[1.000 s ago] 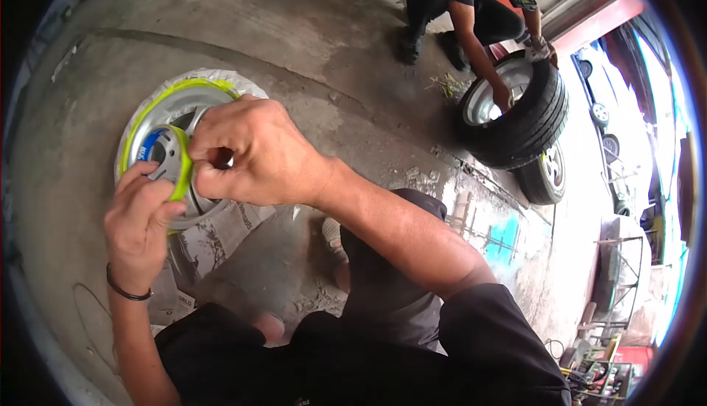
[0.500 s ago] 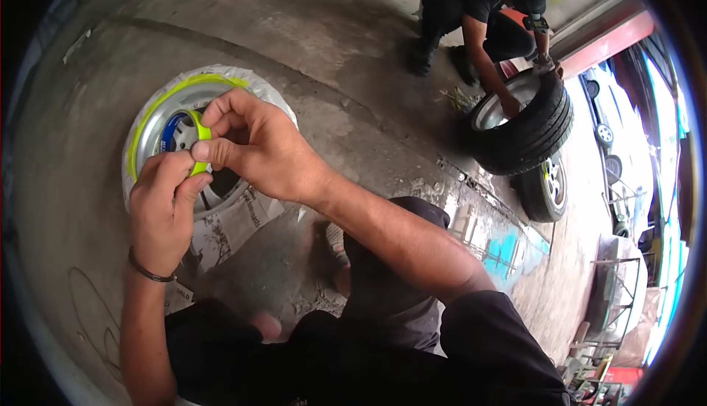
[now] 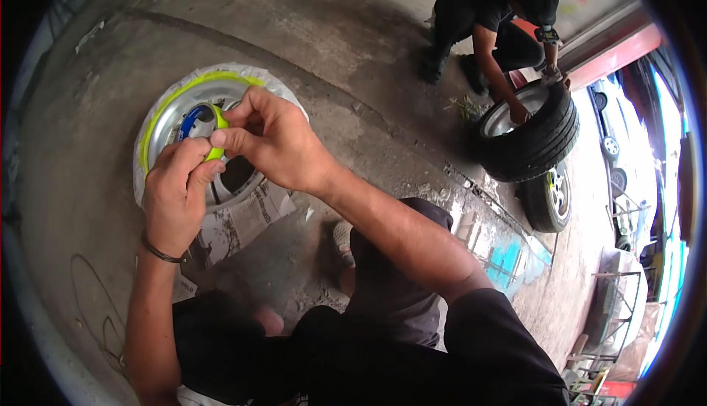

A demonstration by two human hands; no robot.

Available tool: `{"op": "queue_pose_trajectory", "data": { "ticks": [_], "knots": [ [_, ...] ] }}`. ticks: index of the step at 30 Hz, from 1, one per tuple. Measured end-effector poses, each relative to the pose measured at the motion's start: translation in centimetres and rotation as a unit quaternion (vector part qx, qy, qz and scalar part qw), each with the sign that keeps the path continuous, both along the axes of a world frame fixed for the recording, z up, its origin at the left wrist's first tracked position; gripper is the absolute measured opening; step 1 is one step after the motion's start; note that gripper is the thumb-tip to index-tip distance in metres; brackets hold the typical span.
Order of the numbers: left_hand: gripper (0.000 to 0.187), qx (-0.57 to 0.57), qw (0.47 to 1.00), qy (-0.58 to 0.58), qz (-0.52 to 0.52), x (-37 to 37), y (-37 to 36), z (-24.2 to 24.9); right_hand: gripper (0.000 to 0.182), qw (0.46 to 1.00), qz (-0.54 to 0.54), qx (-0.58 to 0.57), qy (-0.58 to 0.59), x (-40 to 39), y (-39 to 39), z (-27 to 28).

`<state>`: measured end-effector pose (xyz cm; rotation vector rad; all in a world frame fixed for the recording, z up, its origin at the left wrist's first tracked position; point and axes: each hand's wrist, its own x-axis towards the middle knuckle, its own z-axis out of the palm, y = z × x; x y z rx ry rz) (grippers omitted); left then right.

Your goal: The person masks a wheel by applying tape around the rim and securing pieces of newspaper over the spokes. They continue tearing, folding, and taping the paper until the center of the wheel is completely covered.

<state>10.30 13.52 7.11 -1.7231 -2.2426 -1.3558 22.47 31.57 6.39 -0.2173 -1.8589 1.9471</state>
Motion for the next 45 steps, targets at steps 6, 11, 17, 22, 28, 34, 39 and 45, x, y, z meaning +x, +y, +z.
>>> {"op": "queue_pose_trajectory", "data": {
  "ticks": [6, 11, 17, 22, 28, 34, 39, 45],
  "knots": [
    [0.012, -0.028, 0.995, -0.095, -0.032, 0.2, -1.5, 0.0, 0.018, 0.991, 0.034, 0.103, -0.082, 1.8, 0.8, 1.7],
    [0.006, -0.026, 0.992, -0.115, -0.049, 2.0, -1.8, 0.7, 0.02, 0.988, 0.076, 0.131, -0.043, 2.9, 1.0, 1.9],
    [0.007, -0.059, 0.974, -0.183, -0.118, 2.6, 0.2, 0.8, 0.018, 0.926, -0.093, 0.367, 0.001, 4.1, 1.7, 0.4],
    [0.01, -0.069, 0.959, -0.22, -0.167, 3.1, 3.2, -0.2, 0.023, 0.898, -0.126, 0.416, -0.069, 8.5, 4.1, 1.5],
    [0.016, -0.061, 0.964, -0.204, -0.159, 2.0, 4.4, -2.0, 0.022, 0.929, -0.225, 0.277, -0.101, 12.7, 7.5, 4.0],
    [0.011, -0.053, 0.979, -0.123, -0.154, 3.6, 4.6, -0.5, 0.026, 0.939, -0.15, 0.285, -0.123, 11.5, 6.4, 4.2],
    [0.01, -0.028, 0.984, -0.081, -0.153, 3.7, 5.0, -0.6, 0.026, 0.918, -0.109, 0.356, -0.136, 9.6, 5.3, 3.5],
    [0.009, -0.067, 0.979, -0.11, -0.158, 3.1, 3.9, -0.3, 0.016, 0.903, -0.061, 0.418, -0.084, 8.2, 5.5, 3.6]
  ]
}}
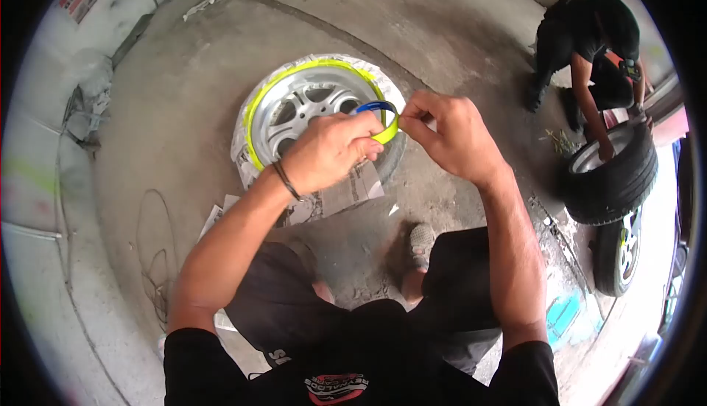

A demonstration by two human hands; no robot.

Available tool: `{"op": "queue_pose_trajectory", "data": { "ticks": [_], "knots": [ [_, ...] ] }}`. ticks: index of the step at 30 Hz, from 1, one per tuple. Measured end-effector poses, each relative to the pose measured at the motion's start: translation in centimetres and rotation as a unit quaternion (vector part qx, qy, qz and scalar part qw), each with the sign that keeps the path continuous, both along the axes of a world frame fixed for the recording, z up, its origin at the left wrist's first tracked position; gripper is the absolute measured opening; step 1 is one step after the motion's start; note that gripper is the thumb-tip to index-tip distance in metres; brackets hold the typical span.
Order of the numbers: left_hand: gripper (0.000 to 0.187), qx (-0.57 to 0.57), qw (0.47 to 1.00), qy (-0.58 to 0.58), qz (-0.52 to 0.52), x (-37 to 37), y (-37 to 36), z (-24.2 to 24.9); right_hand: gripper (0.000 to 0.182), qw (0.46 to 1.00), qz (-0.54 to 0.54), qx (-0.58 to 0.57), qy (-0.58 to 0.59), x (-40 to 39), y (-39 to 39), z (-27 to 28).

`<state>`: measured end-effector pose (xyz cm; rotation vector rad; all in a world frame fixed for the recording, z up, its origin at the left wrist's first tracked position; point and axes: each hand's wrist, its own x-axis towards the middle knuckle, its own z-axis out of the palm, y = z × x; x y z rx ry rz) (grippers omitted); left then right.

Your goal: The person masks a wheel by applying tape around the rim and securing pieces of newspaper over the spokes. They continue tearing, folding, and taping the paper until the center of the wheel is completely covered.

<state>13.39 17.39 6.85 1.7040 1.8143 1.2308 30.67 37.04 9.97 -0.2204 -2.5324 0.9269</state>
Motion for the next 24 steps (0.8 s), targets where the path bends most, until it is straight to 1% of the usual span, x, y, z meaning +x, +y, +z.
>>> {"op": "queue_pose_trajectory", "data": {
  "ticks": [1, 2, 4, 5, 6, 7, 11, 13, 14, 15, 16, 17, 18, 19, 20, 21, 23, 24],
  "knots": [
    [0.011, -0.023, 1.0, -0.008, -0.016, -0.2, -0.6, 0.5, 0.016, 1.0, -0.004, -0.001, -0.006, 0.0, 0.0, 0.1],
    [0.013, -0.047, 0.999, -0.016, -0.021, 0.0, -1.3, 1.2, 0.017, 0.999, 0.019, -0.032, -0.005, -0.1, -0.1, 0.1],
    [0.015, -0.056, 0.998, -0.027, -0.029, 0.6, -2.9, 3.0, 0.018, 0.995, 0.056, -0.084, -0.004, -0.2, -0.7, 0.5],
    [0.017, -0.063, 0.997, -0.033, -0.036, 0.8, -3.8, 3.7, 0.018, 0.995, 0.061, -0.083, -0.004, -0.2, -1.3, 0.6],
    [0.022, -0.052, 0.998, -0.005, -0.039, 0.9, -4.6, 4.2, 0.017, 0.992, 0.066, -0.104, 0.002, -0.3, -1.9, 0.7],
    [0.022, -0.05, 0.998, -0.001, -0.035, 0.9, -5.5, 4.6, 0.017, 0.99, 0.072, -0.124, 0.011, -0.4, -2.4, 1.0],
    [0.023, -0.025, 1.0, 0.006, -0.013, 1.1, -9.1, 6.0, 0.017, 0.988, 0.082, -0.123, 0.043, -0.4, -6.1, 2.1],
    [0.023, 0.008, 0.99, 0.091, 0.107, 0.0, -10.2, 5.5, 0.016, 0.983, 0.07, -0.152, 0.078, -0.7, -8.1, 2.9],
    [0.023, 0.01, 0.988, 0.085, 0.126, -0.8, -10.5, 5.8, 0.017, 0.985, 0.06, -0.137, 0.086, -1.1, -9.4, 3.7],
    [0.021, 0.01, 0.986, 0.055, 0.156, -1.6, -10.6, 5.8, 0.017, 0.984, 0.071, -0.135, 0.09, -2.0, -10.1, 4.2],
    [0.021, 0.038, 0.981, -0.007, 0.191, -3.0, -10.4, 5.4, 0.017, 0.976, 0.062, -0.159, 0.138, -2.8, -10.3, 4.5],
    [0.024, 0.182, 0.936, -0.115, 0.277, -4.9, -10.1, 4.0, 0.018, 0.964, 0.051, -0.18, 0.188, -3.5, -10.1, 4.9],
    [0.023, 0.153, 0.899, -0.152, 0.381, -6.6, -11.7, 6.0, 0.019, 0.958, 0.029, -0.181, 0.221, -3.2, -9.4, 6.2],
    [0.023, 0.163, 0.89, -0.133, 0.403, -10.6, -14.5, 5.8, 0.02, 0.95, 0.004, -0.181, 0.255, -2.5, -7.9, 7.6],
    [0.023, 0.171, 0.88, -0.117, 0.426, -13.8, -16.1, 4.5, 0.022, 0.94, -0.03, -0.173, 0.291, -2.2, -6.1, 7.9],
    [0.023, 0.165, 0.88, -0.122, 0.428, -14.6, -15.7, 2.9, 0.027, 0.921, -0.088, -0.194, 0.325, -2.3, -4.7, 7.4],
    [0.027, 0.097, 0.837, 0.048, 0.537, -15.4, -15.5, -0.3, 0.036, 0.872, -0.158, -0.302, 0.35, -2.9, -3.6, 3.4],
    [0.042, 0.132, 0.834, 0.07, 0.531, -14.1, -13.6, -2.2, 0.042, 0.849, -0.18, -0.394, 0.304, -3.0, -3.6, -0.3]
  ]
}}
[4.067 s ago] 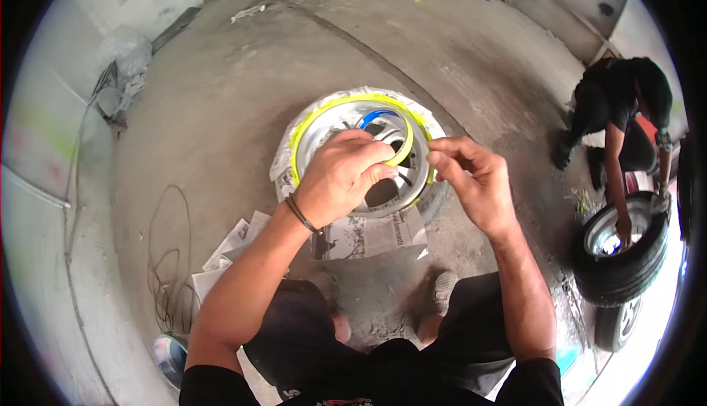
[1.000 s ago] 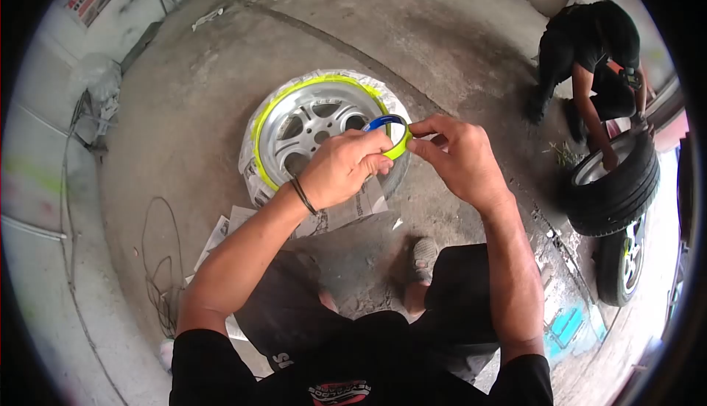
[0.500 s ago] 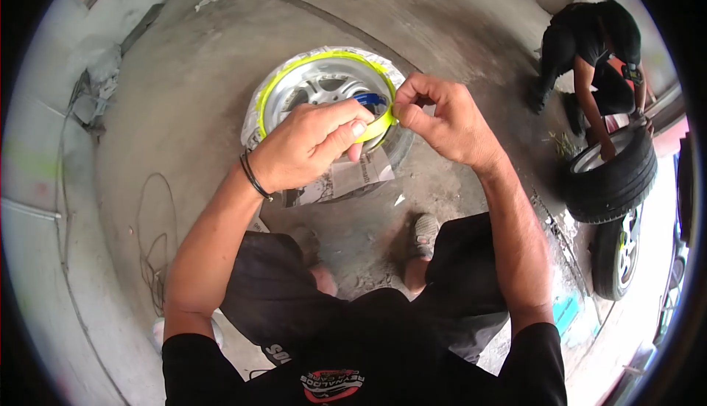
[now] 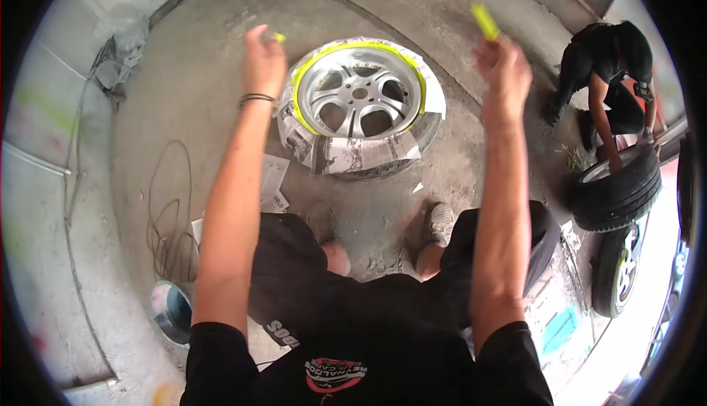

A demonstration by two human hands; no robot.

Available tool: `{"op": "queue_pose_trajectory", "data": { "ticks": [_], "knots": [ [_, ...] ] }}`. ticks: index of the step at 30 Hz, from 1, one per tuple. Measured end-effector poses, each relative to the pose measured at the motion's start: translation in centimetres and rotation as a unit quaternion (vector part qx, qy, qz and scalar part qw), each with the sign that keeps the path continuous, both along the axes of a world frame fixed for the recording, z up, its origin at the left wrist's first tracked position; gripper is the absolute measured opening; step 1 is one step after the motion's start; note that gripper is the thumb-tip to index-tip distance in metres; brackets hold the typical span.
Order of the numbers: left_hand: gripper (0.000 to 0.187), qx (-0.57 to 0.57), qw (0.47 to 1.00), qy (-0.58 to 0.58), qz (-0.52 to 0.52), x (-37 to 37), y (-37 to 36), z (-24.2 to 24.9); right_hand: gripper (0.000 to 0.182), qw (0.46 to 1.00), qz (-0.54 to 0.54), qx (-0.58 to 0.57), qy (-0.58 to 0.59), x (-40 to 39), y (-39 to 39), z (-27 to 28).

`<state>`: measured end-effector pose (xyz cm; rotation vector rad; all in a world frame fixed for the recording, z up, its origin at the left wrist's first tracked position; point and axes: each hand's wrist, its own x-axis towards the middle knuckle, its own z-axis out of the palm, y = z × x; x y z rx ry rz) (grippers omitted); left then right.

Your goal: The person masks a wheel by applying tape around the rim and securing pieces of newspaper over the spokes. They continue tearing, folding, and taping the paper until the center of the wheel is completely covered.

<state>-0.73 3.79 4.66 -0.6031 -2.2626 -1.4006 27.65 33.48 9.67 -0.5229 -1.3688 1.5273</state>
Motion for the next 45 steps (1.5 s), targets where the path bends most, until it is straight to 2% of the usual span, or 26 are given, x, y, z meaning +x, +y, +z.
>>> {"op": "queue_pose_trajectory", "data": {
  "ticks": [1, 3, 4, 5, 7, 8, 9, 10, 13, 15, 16, 20, 23, 27, 31, 33, 34, 37, 38, 39, 40, 42, 43, 45],
  "knots": [
    [0.058, -0.08, 0.996, 0.045, -0.007, 2.1, 1.2, -0.9, 0.05, 0.994, 0.021, -0.102, -0.022, -0.1, -0.2, -4.2],
    [0.052, -0.122, 0.987, -0.041, -0.1, 5.2, 4.0, -3.6, 0.065, 0.978, 0.004, -0.163, -0.132, 0.2, -3.1, -11.7],
    [0.042, -0.203, 0.97, -0.057, -0.117, 6.1, 5.6, -5.2, 0.072, 0.971, -0.014, -0.176, -0.164, 0.5, -4.5, -14.9],
    [0.034, -0.282, 0.945, 0.076, -0.147, 5.7, 7.3, -8.9, 0.081, 0.961, -0.032, -0.191, -0.196, 1.1, -5.6, -18.0],
    [0.034, -0.39, 0.899, 0.054, -0.191, 9.0, 9.9, -12.0, 0.094, 0.933, -0.034, -0.203, -0.294, 2.0, -6.8, -23.9],
    [0.037, -0.426, 0.874, -0.025, -0.234, 10.3, 11.3, -12.9, 0.094, 0.929, -0.034, -0.213, -0.302, 2.5, -7.7, -25.5],
    [0.041, -0.458, 0.861, 0.02, -0.221, 11.0, 12.7, -16.2, 0.1, 0.937, -0.039, -0.219, -0.27, 2.7, -8.8, -26.8],
    [0.042, -0.463, 0.854, -0.002, -0.238, 11.6, 13.8, -17.6, 0.107, 0.943, -0.046, -0.226, -0.24, 2.9, -9.7, -28.0],
    [0.044, -0.493, 0.823, -0.043, -0.279, 13.1, 16.1, -20.5, 0.111, 0.923, -0.012, -0.273, -0.271, 3.7, -10.2, -26.3],
    [0.045, -0.474, 0.829, -0.064, -0.289, 13.8, 17.0, -21.1, 0.107, 0.916, -0.025, -0.301, -0.264, 3.2, -9.9, -26.5],
    [0.048, -0.46, 0.841, -0.011, -0.285, 14.1, 17.1, -21.9, 0.103, 0.917, -0.033, -0.298, -0.264, 3.0, -9.6, -27.0],
    [0.055, -0.483, 0.826, 0.044, -0.287, 14.9, 17.1, -22.7, 0.094, 0.92, -0.046, -0.296, -0.253, 2.2, -9.8, -28.2],
    [0.055, -0.507, 0.808, 0.025, -0.297, 15.1, 17.6, -22.1, 0.09, 0.923, -0.029, -0.317, -0.218, 2.3, -11.0, -29.3],
    [0.058, -0.495, 0.813, 0.025, -0.306, 15.0, 16.6, -22.4, 0.091, 0.922, -0.019, -0.346, -0.173, 3.1, -11.7, -30.3],
    [0.071, -0.455, 0.822, 0.108, -0.325, 15.0, 14.2, -23.2, 0.093, 0.919, -0.028, -0.351, -0.176, 3.6, -12.0, -33.0],
    [0.075, -0.469, 0.824, 0.15, -0.279, 16.0, 13.1, -22.6, 0.09, 0.916, -0.023, -0.338, -0.214, 3.4, -11.9, -33.7],
    [0.086, -0.472, 0.825, 0.159, -0.266, 16.5, 12.6, -22.9, 0.09, 0.915, -0.027, -0.342, -0.214, 3.2, -11.9, -34.7],
    [0.096, -0.494, 0.812, 0.133, -0.28, 17.9, 11.7, -23.3, 0.09, 0.919, -0.023, -0.319, -0.232, 3.1, -11.5, -37.3],
    [0.105, -0.494, 0.813, 0.137, -0.275, 18.3, 11.6, -23.8, 0.082, 0.919, -0.031, -0.346, -0.185, 3.6, -11.7, -37.6],
    [0.105, -0.494, 0.813, 0.135, -0.277, 18.7, 11.8, -24.2, 0.073, 0.918, -0.039, -0.37, -0.137, 3.9, -11.6, -37.9],
    [0.107, -0.502, 0.816, 0.132, -0.253, 19.1, 12.1, -24.6, 0.073, 0.918, -0.041, -0.37, -0.138, 4.5, -11.2, -37.9],
    [0.108, -0.51, 0.817, 0.129, -0.236, 19.8, 12.6, -25.3, 0.046, 0.85, -0.043, -0.525, -0.013, 6.1, -10.4, -38.0],
    [0.109, -0.515, 0.82, 0.133, -0.212, 20.1, 12.9, -25.7, 0.046, 0.849, -0.049, -0.525, -0.015, 7.0, -10.2, -38.1],
    [0.111, -0.519, 0.821, 0.139, -0.192, 20.6, 13.1, -26.2, 0.026, 0.782, 0.061, -0.6, 0.158, 8.0, -9.9, -38.3]
  ]
}}
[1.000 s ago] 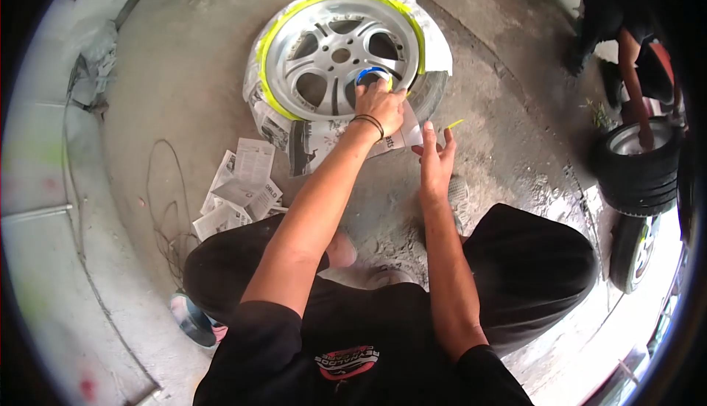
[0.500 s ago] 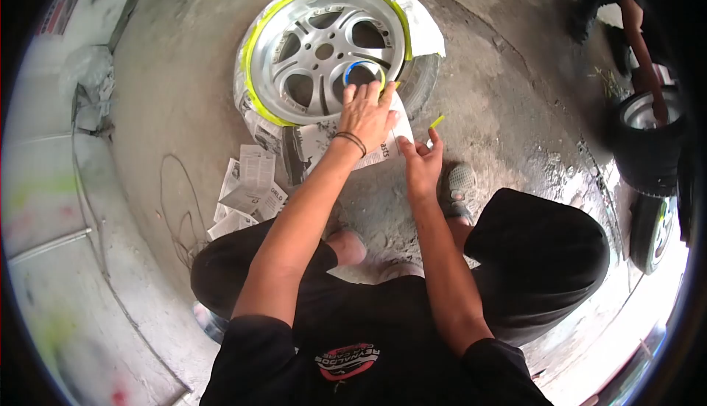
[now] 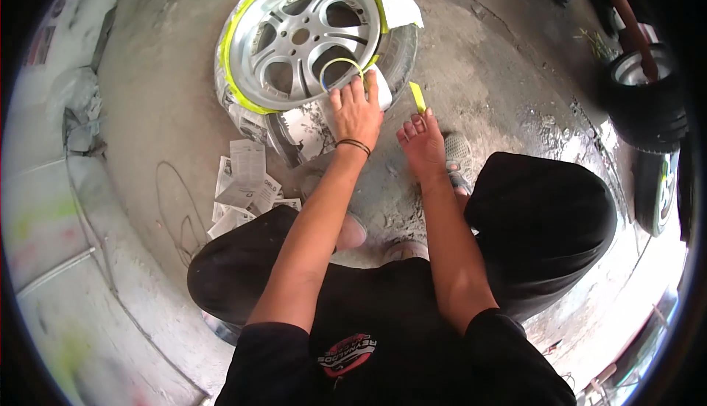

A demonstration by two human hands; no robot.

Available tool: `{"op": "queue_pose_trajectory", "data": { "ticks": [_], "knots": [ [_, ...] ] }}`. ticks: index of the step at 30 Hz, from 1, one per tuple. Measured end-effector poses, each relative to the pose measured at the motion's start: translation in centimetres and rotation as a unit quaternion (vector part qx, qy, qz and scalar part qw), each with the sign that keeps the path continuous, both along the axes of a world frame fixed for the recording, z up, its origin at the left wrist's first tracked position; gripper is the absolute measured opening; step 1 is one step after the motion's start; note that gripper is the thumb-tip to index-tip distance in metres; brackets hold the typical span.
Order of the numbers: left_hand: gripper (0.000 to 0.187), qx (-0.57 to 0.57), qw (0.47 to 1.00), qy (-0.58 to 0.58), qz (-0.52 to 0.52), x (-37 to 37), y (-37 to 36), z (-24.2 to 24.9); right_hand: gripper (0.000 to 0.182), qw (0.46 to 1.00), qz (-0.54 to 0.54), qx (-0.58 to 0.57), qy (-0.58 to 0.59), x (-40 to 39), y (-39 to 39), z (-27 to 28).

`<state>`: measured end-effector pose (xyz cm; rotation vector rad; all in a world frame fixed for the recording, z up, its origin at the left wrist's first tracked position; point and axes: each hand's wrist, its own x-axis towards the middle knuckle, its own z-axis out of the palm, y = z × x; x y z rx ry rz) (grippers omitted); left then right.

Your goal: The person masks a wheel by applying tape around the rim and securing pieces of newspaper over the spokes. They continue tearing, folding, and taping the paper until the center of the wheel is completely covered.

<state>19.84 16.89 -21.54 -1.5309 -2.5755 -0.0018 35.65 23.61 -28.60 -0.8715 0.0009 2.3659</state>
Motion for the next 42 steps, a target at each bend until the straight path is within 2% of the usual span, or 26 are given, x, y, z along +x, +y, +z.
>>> {"op": "queue_pose_trajectory", "data": {
  "ticks": [3, 7, 14, 16, 22, 25, 27, 28, 30, 31, 33, 34, 35, 36, 37, 38, 39, 42],
  "knots": [
    [0.114, 0.01, 1.0, 0.007, -0.007, -0.3, -0.3, -0.3, 0.022, 0.998, 0.039, 0.025, 0.045, -0.7, -0.5, -0.2],
    [0.116, 0.032, 0.999, 0.012, -0.028, -0.3, -0.5, -0.6, 0.019, 0.998, 0.053, 0.028, 0.037, -2.1, -1.0, -0.3],
    [0.116, 0.036, 0.998, 0.026, -0.049, -0.3, -0.4, -0.4, 0.02, 0.999, 0.032, -0.001, -0.016, -4.1, -1.9, -0.4],
    [0.111, 0.027, 0.999, 0.027, -0.038, -0.2, -0.4, -0.2, 0.021, 0.999, 0.032, -0.009, -0.022, -4.8, -2.2, -0.2],
    [0.116, 0.032, 0.998, 0.035, -0.049, -0.3, -0.5, -0.4, 0.028, 0.993, 0.021, 0.015, -0.116, -6.6, -2.3, -0.1],
    [0.117, 0.04, 0.998, 0.024, -0.049, -0.4, -0.5, -0.3, 0.032, 0.986, 0.077, 0.004, -0.145, -6.5, -2.1, -0.7],
    [0.117, 0.046, 0.998, 0.021, -0.048, -0.2, -0.6, -0.2, 0.034, 0.937, 0.196, 0.028, -0.287, -5.5, -1.7, -1.1],
    [0.117, 0.051, 0.997, 0.019, -0.047, -0.2, -0.5, 0.0, 0.034, 0.937, 0.194, 0.032, -0.29, -5.2, -2.3, -2.1],
    [0.117, 0.058, 0.997, 0.014, -0.052, -0.4, -0.5, 0.0, 0.029, 0.843, 0.217, 0.212, -0.445, -4.4, -4.3, -4.8],
    [0.117, 0.058, 0.997, 0.009, -0.055, -0.4, -0.8, -0.1, 0.029, 0.839, 0.221, 0.214, -0.448, -4.5, -4.6, -4.4],
    [0.117, 0.053, 0.997, 0.008, -0.047, -0.5, -1.2, -0.5, 0.023, 0.808, 0.049, 0.328, -0.486, -5.4, -5.5, -2.2],
    [0.118, 0.048, 0.998, 0.013, -0.047, -0.6, -1.1, -0.6, 0.023, 0.805, 0.05, 0.33, -0.489, -5.9, -5.5, -0.9],
    [0.102, 0.054, 0.997, -0.002, -0.048, -0.6, -1.2, -0.4, 0.026, 0.799, 0.011, 0.386, -0.461, -6.4, -5.3, 0.2],
    [0.102, 0.06, 0.997, -0.004, -0.047, -0.7, -1.0, -0.7, 0.033, 0.788, -0.029, 0.441, -0.428, -6.8, -4.8, 1.4],
    [0.099, 0.073, 0.996, 0.03, -0.052, -0.9, -0.9, -1.2, 0.033, 0.785, -0.03, 0.447, -0.428, -6.9, -4.3, 1.9],
    [0.097, 0.085, 0.993, 0.065, -0.055, -1.3, -1.0, -1.6, 0.039, 0.745, 0.001, 0.492, -0.45, -7.1, -3.9, 2.5],
    [0.082, 0.09, 0.991, 0.083, -0.049, -1.3, -1.0, -2.1, 0.046, 0.702, 0.034, 0.535, -0.469, -7.3, -3.8, 3.0],
    [0.076, 0.092, 0.993, 0.061, -0.037, -1.3, -1.0, -1.9, 0.053, 0.682, 0.044, 0.56, -0.469, -7.5, -4.5, 2.6]
  ]
}}
